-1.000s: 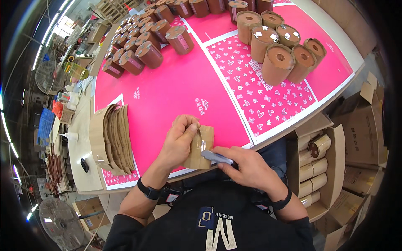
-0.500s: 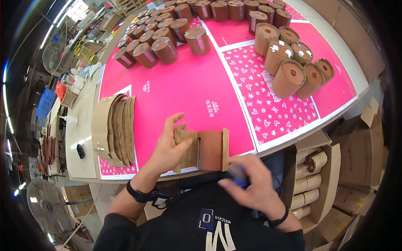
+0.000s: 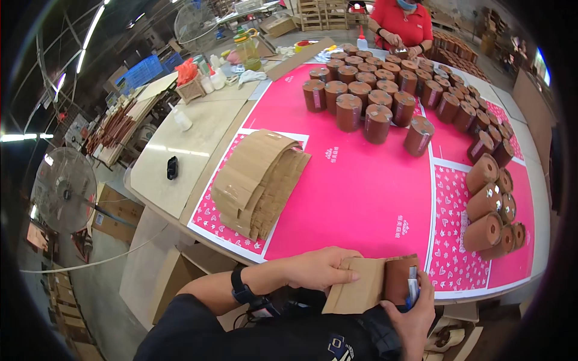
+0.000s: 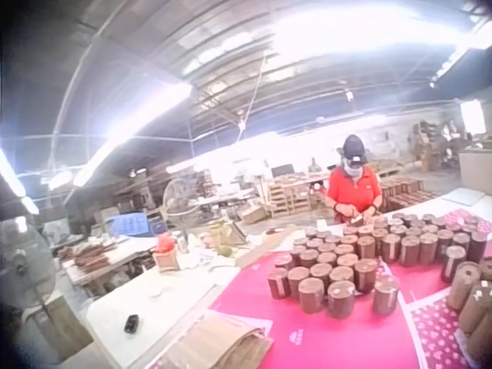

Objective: The person applies adhesive tape to the ends and sides of wooden cylinders, using a utility knife to trim the tape and pressing it down by hand.

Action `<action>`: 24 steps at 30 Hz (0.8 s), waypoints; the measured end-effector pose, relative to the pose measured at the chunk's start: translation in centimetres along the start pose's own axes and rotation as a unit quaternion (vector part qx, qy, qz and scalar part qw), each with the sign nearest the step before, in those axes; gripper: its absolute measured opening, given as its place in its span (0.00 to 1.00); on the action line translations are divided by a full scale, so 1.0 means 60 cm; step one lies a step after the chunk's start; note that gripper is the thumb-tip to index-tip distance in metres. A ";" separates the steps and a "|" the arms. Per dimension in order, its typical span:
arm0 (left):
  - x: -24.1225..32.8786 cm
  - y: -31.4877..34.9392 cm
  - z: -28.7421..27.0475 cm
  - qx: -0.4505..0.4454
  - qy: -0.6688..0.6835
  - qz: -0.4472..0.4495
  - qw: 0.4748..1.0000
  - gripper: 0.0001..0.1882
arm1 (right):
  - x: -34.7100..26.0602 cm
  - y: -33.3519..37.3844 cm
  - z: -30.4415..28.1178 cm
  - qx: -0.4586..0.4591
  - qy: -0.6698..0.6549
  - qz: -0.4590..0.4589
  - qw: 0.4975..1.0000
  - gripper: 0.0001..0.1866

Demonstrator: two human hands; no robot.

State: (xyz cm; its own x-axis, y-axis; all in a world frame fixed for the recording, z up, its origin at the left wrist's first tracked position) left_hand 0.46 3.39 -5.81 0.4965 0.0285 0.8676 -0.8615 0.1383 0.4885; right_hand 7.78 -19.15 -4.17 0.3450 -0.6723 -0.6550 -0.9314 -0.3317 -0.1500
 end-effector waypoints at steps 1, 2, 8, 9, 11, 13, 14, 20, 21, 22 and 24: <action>0.023 0.010 -0.011 0.010 0.004 0.006 1.000 0.21 | 0.017 -0.006 0.002 0.010 -0.028 -0.006 1.000 0.46; 0.065 0.025 -0.036 0.047 -0.115 0.051 0.991 0.21 | 0.049 -0.012 0.011 -0.051 -0.117 0.110 0.986 0.46; 0.185 0.158 -0.183 0.403 -0.344 0.169 0.831 0.17 | 0.105 -0.049 -0.007 -0.027 -0.112 0.154 0.981 0.35; 0.209 0.197 -0.193 0.507 -0.370 0.330 0.705 0.18 | 0.091 -0.060 0.004 -0.045 -0.180 0.139 0.973 0.35; 0.189 0.263 -0.214 0.585 -0.389 0.471 0.533 0.20 | 0.058 -0.073 0.008 -0.060 -0.146 0.100 0.982 0.34; 0.146 0.282 -0.242 0.651 -0.552 0.396 0.339 0.27 | 0.033 -0.073 0.011 -0.063 -0.133 0.090 0.985 0.35; 0.105 0.267 -0.270 0.631 -0.580 0.333 0.394 0.32 | 0.021 -0.076 0.013 -0.052 -0.111 0.052 0.991 0.34; -0.077 0.226 -0.310 0.545 -0.554 0.081 0.624 0.41 | -0.009 -0.077 0.025 -0.024 -0.085 -0.028 0.996 0.44; -0.066 0.225 -0.296 0.539 -0.552 0.082 0.631 0.41 | -0.002 -0.072 0.026 -0.024 -0.079 -0.022 0.996 0.44; -0.040 0.223 -0.291 0.537 -0.540 0.078 0.643 0.42 | 0.005 -0.069 0.028 -0.015 -0.090 0.000 0.996 0.45; -0.003 0.203 -0.282 0.557 -0.530 0.155 0.621 0.38 | 0.019 -0.048 0.016 0.007 -0.094 0.087 0.992 0.49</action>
State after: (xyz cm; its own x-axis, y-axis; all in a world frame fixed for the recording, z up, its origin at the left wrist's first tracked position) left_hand -8.35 21.83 -1.58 0.4482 -0.8660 0.2218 -0.7307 -0.4979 -0.4671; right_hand 10.72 -18.33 -5.18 0.1512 -0.5829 -0.7984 -0.9770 -0.2112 -0.0309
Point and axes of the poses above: each hand's wrist, its own y-axis away from the middle knuckle, its own z-axis out of the palm, x = y × z, the point moved 8 cm from there along -y, towards the middle knuckle, and after that the axes turned 7 degrees about x, right-handed, at the moved point
